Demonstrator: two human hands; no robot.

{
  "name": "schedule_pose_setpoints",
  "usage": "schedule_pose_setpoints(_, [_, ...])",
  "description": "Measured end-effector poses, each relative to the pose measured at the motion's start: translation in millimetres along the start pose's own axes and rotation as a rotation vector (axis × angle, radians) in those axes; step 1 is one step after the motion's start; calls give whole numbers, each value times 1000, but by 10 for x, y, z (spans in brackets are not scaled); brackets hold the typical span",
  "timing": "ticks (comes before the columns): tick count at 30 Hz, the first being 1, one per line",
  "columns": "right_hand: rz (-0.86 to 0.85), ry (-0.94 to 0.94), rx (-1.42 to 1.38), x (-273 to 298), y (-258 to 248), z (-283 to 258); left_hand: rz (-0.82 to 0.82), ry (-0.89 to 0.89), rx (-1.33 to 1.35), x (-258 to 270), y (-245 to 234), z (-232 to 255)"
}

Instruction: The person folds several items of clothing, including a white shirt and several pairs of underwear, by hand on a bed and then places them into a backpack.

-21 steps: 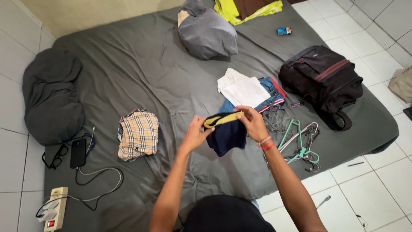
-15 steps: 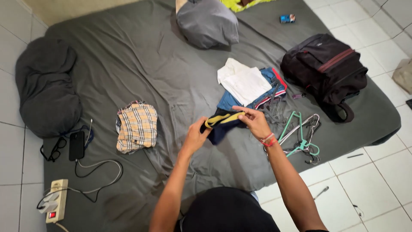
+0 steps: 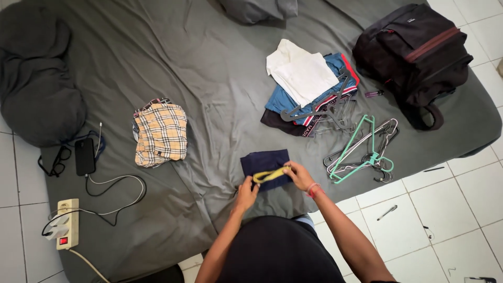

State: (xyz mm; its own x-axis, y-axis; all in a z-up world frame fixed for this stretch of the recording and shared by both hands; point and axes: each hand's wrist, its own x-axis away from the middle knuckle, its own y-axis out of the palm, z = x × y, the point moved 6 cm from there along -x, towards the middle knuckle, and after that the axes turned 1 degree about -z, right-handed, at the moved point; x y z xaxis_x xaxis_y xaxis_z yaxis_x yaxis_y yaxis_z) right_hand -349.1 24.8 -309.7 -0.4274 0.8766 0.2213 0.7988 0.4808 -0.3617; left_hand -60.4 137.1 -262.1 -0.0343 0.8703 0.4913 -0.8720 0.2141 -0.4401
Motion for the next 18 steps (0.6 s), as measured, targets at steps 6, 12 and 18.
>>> schedule_pose_setpoints(6, [199,86,29,-655,-10,84,281,-14,89,-330,-234,118])
schedule_pose_setpoints(12, [296,201,282,-545,90,312,455,-41,-167,-193,-387,402])
schedule_pose_setpoints(18, [443,186,341,-633,-430,824,295,-78,-75,-72,-371,320])
